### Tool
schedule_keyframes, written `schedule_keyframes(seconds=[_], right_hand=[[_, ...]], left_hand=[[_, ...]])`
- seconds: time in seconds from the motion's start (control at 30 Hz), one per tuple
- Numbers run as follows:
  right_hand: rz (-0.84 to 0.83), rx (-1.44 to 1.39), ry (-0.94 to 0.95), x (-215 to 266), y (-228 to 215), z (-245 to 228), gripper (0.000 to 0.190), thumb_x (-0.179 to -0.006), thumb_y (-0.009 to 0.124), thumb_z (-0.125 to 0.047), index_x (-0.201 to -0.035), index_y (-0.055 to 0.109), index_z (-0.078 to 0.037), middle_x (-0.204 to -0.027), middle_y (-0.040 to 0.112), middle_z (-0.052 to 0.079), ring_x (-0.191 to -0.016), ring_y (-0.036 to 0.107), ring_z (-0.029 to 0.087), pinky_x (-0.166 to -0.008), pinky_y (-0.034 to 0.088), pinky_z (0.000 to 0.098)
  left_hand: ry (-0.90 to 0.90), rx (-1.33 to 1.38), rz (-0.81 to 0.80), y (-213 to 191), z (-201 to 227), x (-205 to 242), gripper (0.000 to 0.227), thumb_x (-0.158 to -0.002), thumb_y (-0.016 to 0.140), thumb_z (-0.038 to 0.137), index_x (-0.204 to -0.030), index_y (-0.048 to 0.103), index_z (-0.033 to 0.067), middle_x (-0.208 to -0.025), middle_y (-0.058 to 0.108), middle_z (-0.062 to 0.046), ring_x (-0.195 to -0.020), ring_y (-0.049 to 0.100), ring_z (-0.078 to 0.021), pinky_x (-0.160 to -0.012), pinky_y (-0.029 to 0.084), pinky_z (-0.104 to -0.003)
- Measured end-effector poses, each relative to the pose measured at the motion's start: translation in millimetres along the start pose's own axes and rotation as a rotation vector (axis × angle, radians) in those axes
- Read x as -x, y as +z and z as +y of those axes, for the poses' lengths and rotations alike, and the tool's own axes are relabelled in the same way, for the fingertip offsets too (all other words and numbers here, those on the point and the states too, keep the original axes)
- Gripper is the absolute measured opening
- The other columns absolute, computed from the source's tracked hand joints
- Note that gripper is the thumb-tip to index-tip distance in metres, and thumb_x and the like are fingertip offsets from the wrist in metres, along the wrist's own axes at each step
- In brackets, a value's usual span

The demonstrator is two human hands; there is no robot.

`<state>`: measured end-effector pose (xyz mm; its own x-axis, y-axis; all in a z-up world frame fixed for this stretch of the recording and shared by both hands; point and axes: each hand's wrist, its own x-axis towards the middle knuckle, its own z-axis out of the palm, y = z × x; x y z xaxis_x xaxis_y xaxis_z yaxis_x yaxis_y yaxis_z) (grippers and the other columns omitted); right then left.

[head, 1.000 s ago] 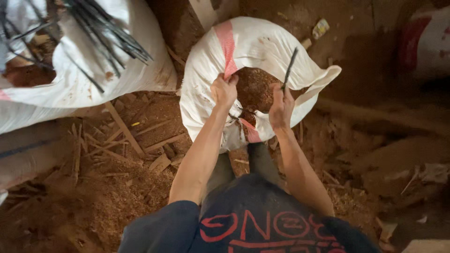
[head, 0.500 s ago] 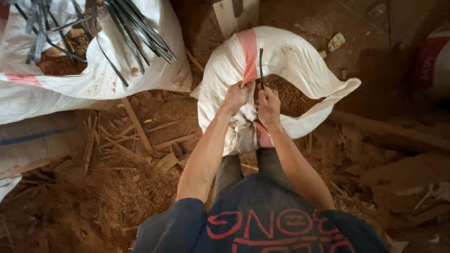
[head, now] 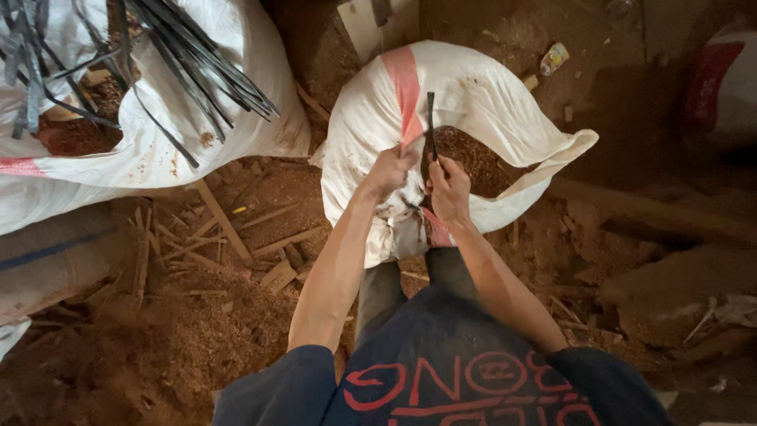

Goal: The person gathers the top of a white sack filled with wood shavings and uses a black plastic tie to secure it. They wrap the tie around the gathered sack opening, twist it to tighten, and then knot the ends to close the sack.

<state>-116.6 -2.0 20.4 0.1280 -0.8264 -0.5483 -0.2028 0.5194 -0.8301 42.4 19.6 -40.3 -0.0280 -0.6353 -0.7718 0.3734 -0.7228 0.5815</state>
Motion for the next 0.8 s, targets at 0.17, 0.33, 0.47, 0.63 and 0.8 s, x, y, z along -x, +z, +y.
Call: schedule_keyframes(seconds=[0.17,0.33,0.47,0.63,0.8], right_hand=[[0.041,-0.032,0.009,-16.2,-2.1,-9.7,0.028,-0.101,0.062,-0.017,-0.122,0.067,0.002,-0.087,0.062,-0.001,-0.068,0.061,0.006,-0.055,0.054,0.0242],[0.039,-0.026,0.020,-24.8,-4.2,-10.9,0.026,-0.103,0.063,-0.017,-0.119,0.067,0.004,-0.084,0.063,0.000,-0.067,0.061,0.006,-0.056,0.054,0.0244],[0.003,-0.026,0.012,-24.4,1.8,-6.3,0.025,-0.104,0.063,-0.017,-0.119,0.067,0.002,-0.083,0.065,0.000,-0.067,0.059,0.005,-0.055,0.053,0.0237],[0.033,-0.029,0.070,-20.6,9.6,-2.3,0.025,-0.101,0.064,-0.015,-0.120,0.068,0.000,-0.084,0.066,0.001,-0.066,0.060,0.006,-0.055,0.053,0.0229],[0.072,0.021,0.023,-15.3,10.9,-4.4,0.024,-0.098,0.067,-0.013,-0.119,0.067,0.000,-0.087,0.070,0.002,-0.066,0.063,0.006,-0.054,0.054,0.0227]], left_hand=[[0.030,0.009,0.111,-0.1,10.5,-17.0,0.029,-0.083,0.060,0.007,-0.110,0.068,-0.0016,-0.078,0.056,-0.001,-0.057,0.044,-0.0124,-0.050,0.037,-0.032],[0.157,-0.202,0.154,2.2,13.0,-4.2,0.034,-0.092,0.061,0.010,-0.122,0.068,-0.0038,-0.077,0.063,0.000,-0.062,0.051,-0.0080,-0.058,0.046,-0.027],[0.105,-0.131,0.053,0.5,9.6,2.1,0.047,-0.082,0.057,0.000,-0.128,0.066,-0.0047,-0.075,0.063,-0.001,-0.056,0.050,-0.0084,-0.046,0.043,-0.029],[-0.018,0.149,0.125,-9.2,5.2,-6.7,0.044,-0.082,0.064,-0.001,-0.126,0.066,-0.0046,-0.078,0.060,-0.002,-0.055,0.045,-0.0098,-0.044,0.035,-0.029],[0.100,0.004,0.103,-4.0,5.7,-4.2,0.036,-0.085,0.062,0.002,-0.120,0.070,-0.0038,-0.086,0.068,-0.003,-0.067,0.056,-0.0097,-0.058,0.045,-0.027]])
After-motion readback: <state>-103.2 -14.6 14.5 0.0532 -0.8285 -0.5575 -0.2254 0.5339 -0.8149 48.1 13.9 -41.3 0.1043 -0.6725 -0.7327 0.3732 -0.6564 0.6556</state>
